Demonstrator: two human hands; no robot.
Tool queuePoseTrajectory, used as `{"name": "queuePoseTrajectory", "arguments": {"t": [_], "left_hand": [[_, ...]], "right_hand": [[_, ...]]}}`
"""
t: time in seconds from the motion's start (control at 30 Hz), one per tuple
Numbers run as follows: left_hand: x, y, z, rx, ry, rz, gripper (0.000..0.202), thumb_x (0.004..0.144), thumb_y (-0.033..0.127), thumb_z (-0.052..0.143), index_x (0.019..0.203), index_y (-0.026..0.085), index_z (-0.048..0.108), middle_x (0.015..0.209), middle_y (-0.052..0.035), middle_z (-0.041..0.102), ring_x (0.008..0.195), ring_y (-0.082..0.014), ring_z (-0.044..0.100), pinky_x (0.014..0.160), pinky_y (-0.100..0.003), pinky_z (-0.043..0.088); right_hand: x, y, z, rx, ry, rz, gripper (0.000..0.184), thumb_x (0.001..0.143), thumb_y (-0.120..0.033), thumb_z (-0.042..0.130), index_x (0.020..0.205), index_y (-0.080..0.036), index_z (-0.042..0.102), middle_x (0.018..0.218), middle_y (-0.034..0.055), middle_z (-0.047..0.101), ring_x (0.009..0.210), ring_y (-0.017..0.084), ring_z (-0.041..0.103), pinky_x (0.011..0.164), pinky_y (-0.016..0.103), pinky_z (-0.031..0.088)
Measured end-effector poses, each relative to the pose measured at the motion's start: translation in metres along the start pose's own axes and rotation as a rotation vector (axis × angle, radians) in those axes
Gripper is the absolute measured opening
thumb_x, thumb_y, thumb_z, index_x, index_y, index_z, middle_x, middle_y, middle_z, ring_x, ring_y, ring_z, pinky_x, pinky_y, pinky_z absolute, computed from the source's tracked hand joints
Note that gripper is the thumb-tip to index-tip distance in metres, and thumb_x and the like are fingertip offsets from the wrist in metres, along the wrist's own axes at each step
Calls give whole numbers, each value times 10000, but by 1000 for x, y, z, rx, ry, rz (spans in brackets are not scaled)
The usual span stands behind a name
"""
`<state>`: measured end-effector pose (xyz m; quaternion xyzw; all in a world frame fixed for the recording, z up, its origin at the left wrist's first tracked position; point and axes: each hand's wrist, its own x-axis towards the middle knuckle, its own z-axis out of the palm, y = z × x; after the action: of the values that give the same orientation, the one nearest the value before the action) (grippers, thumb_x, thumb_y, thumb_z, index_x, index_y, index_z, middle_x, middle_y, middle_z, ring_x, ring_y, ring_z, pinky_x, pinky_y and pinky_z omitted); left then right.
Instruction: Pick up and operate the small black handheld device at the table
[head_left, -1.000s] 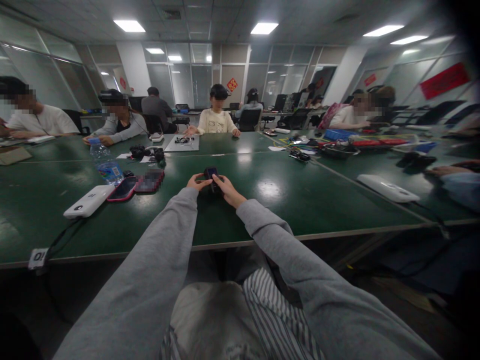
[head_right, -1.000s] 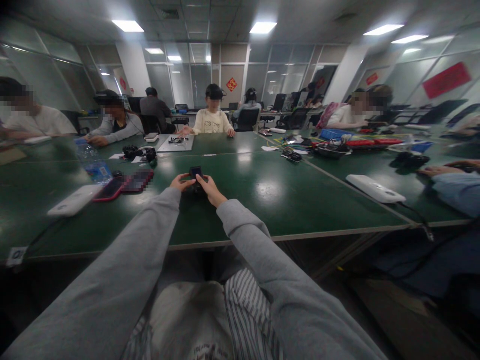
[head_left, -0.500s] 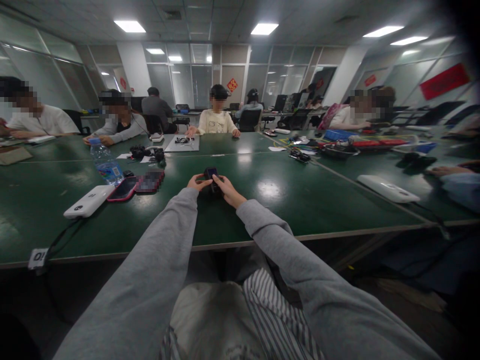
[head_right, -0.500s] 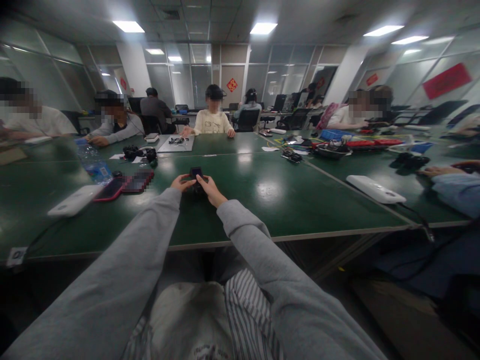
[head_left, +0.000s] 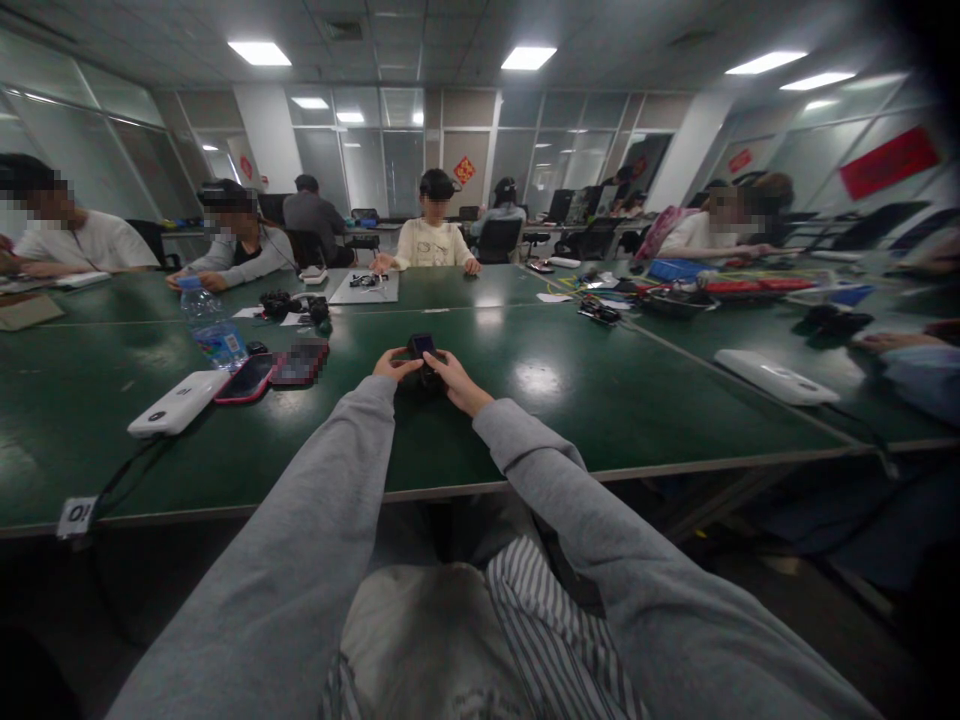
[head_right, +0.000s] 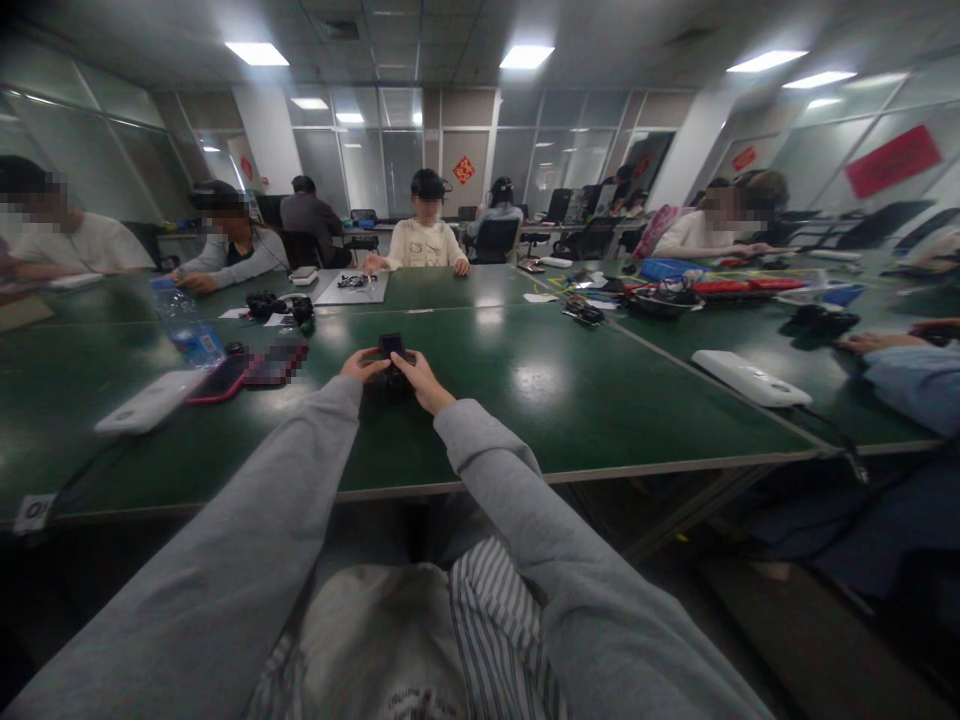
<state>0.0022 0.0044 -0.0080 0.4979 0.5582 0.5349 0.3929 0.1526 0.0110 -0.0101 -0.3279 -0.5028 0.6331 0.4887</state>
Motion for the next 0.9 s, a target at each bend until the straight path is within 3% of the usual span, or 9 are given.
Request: {"name": "queuePoseTrajectory", "arguments": {"t": [0.13,0.23,0.47,0.63,0.73,0.9], "left_hand": [[2,-1,-2,-93,-7,8,700,503,352,784,1130,169,532,920,-102,654,855,-215,607,683,-305,466],[4,-2,-2,-236,-14,11,660,511,308,788,1108,177,539,954,-100,646,896,-210,602,725,-309,476],[7,-4,-3,-327,17,-3,524,556,181,752,1047,197,568,1007,-89,632,888,-194,612,750,-325,486],[13,-5,-9,-229,128,-15,405,602,73,622,990,191,600,1035,-79,639,948,-195,596,749,-303,476],[18,-7,-11,-189,133,-8,428,577,29,577,972,191,610,1043,-72,646,941,-191,597,731,-290,472],[20,-11,-10,-216,136,11,355,603,129,631,952,187,616,1024,-75,649,919,-184,598,680,-261,466]], "right_hand": [[1,1,-2,-36,-49,-37,582,684,-345,676,1176,-220,391,932,22,586,794,128,588,711,277,502],[3,2,-2,-173,-37,-144,595,707,-321,640,1221,-215,360,976,32,577,864,140,576,793,314,482],[-3,-6,-4,-973,150,-656,610,720,-192,579,1280,-178,341,1219,107,460,1129,228,427,950,408,352],[-12,-12,-5,-1342,146,-700,504,726,-132,549,1210,-174,415,1149,104,497,1085,250,429,893,405,352],[-16,-12,-4,-1463,117,-717,471,717,-99,548,1170,-177,443,1111,102,505,1055,248,430,885,393,337],[-19,-13,0,-1523,75,-754,469,723,-114,570,1166,-197,438,1091,86,492,1036,236,425,859,366,337]]}}
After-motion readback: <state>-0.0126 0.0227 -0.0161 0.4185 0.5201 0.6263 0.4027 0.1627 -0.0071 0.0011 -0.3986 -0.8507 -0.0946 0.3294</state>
